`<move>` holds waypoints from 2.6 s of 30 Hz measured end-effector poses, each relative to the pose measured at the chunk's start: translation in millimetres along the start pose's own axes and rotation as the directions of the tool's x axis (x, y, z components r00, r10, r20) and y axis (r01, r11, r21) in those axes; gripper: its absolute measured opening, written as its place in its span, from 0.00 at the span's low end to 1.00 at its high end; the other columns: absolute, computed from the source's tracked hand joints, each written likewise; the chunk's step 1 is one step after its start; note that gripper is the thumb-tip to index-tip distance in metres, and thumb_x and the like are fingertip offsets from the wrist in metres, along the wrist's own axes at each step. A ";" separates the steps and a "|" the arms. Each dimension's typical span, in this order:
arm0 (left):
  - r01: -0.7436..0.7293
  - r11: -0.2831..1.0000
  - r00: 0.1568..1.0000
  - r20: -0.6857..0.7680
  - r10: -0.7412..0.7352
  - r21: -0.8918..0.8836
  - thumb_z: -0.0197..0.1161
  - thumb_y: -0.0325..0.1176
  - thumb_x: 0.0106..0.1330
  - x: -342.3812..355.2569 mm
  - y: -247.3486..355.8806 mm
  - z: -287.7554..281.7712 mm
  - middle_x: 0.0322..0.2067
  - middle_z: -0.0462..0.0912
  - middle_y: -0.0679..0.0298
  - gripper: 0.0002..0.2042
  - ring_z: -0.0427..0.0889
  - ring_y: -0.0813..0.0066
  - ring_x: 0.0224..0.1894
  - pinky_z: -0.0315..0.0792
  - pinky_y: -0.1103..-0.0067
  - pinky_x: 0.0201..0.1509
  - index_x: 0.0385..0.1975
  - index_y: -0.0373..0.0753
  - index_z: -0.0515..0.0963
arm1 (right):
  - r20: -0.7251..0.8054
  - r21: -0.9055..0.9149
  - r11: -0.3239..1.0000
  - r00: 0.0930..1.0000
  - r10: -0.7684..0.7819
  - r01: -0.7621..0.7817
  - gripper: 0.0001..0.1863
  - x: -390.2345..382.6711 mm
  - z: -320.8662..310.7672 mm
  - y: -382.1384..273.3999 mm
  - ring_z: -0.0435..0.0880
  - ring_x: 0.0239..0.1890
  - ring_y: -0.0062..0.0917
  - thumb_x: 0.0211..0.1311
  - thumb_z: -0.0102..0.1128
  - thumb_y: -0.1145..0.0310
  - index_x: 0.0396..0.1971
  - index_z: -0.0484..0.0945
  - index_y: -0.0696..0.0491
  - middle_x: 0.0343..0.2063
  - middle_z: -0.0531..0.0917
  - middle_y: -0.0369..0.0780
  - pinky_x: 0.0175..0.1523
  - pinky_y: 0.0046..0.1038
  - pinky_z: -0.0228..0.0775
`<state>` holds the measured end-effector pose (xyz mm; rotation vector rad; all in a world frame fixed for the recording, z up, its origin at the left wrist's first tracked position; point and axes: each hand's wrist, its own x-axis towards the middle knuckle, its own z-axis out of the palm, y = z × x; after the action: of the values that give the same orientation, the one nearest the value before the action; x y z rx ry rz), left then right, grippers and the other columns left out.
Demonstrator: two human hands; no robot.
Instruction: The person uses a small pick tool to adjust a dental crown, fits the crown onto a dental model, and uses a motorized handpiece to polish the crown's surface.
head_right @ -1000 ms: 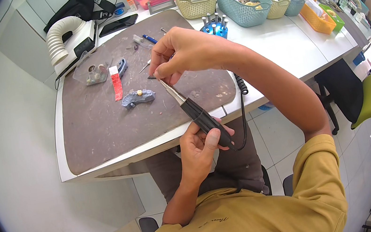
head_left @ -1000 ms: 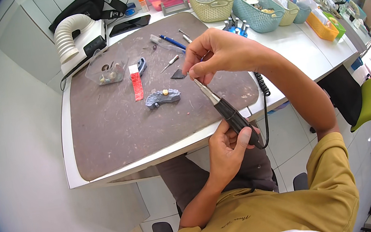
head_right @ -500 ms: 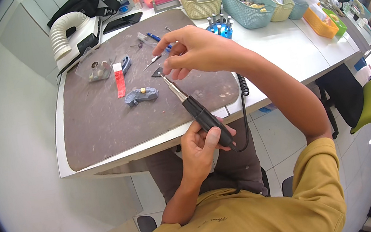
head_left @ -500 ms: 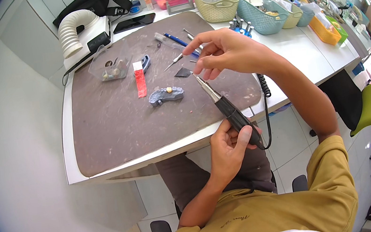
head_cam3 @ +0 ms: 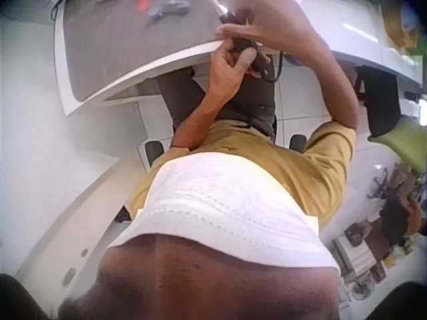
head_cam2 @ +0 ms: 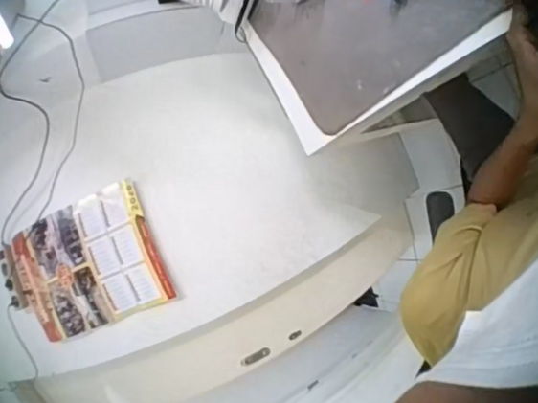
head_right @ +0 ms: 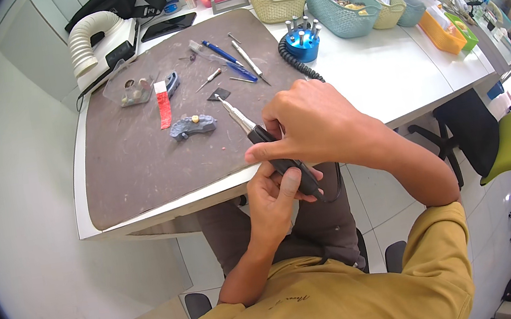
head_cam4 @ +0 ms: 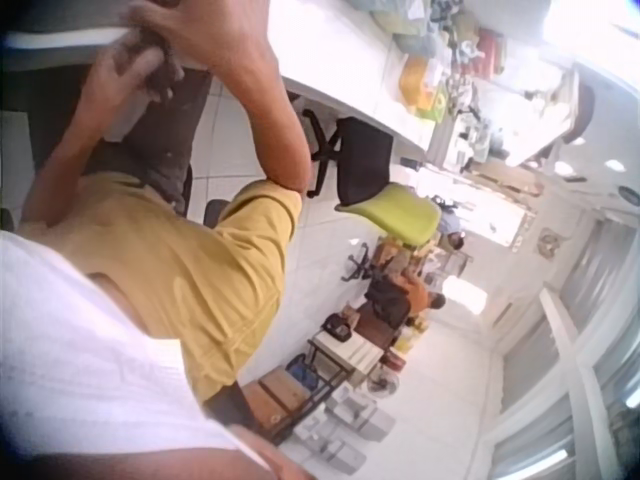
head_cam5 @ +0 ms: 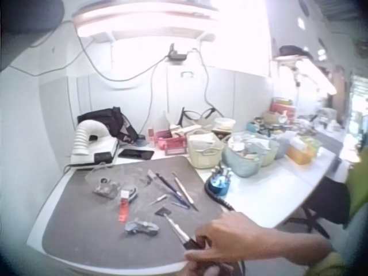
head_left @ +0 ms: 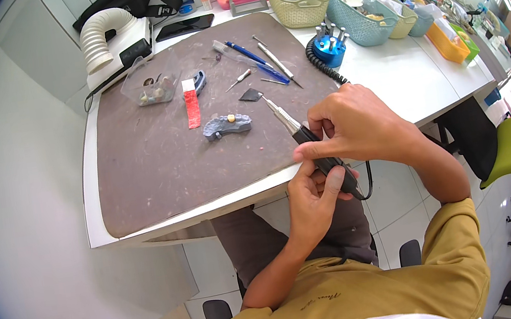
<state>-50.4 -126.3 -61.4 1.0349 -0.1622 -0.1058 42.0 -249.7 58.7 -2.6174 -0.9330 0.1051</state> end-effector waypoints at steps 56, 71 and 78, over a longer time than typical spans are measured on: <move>-0.432 0.100 0.894 0.411 0.176 0.896 0.66 0.27 0.60 93.4 153.5 -121.8 0.39 0.84 0.59 0.14 0.82 0.67 0.38 0.75 0.76 0.44 0.47 0.37 0.81 | -0.407 0.831 0.482 0.895 0.184 0.278 0.18 -15.5 61.5 3.3 0.85 0.29 0.14 0.66 0.66 0.66 0.53 0.85 0.57 0.29 0.88 0.37 0.38 0.19 0.77; -0.351 0.299 0.936 0.332 0.115 0.887 0.67 0.28 0.65 94.7 140.0 -140.6 0.33 0.81 0.72 0.06 0.73 0.88 0.33 0.69 0.85 0.39 0.40 0.36 0.82 | -0.457 0.859 0.403 0.825 0.331 0.315 0.15 2.8 70.0 3.6 0.85 0.28 0.13 0.69 0.64 0.65 0.49 0.85 0.56 0.28 0.87 0.34 0.33 0.15 0.76; -0.293 0.276 0.954 0.298 0.024 0.915 0.65 0.26 0.67 91.3 148.6 -131.6 0.36 0.81 0.71 0.06 0.75 0.87 0.36 0.70 0.86 0.42 0.41 0.35 0.81 | -0.404 0.865 0.429 0.868 0.287 0.261 0.16 1.3 67.9 4.7 0.86 0.32 0.14 0.70 0.63 0.65 0.53 0.83 0.57 0.34 0.89 0.37 0.36 0.16 0.76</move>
<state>65.1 45.4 8.5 2.2648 -0.6078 0.0937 33.1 -231.4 -6.2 -1.4615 -0.4248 -0.0653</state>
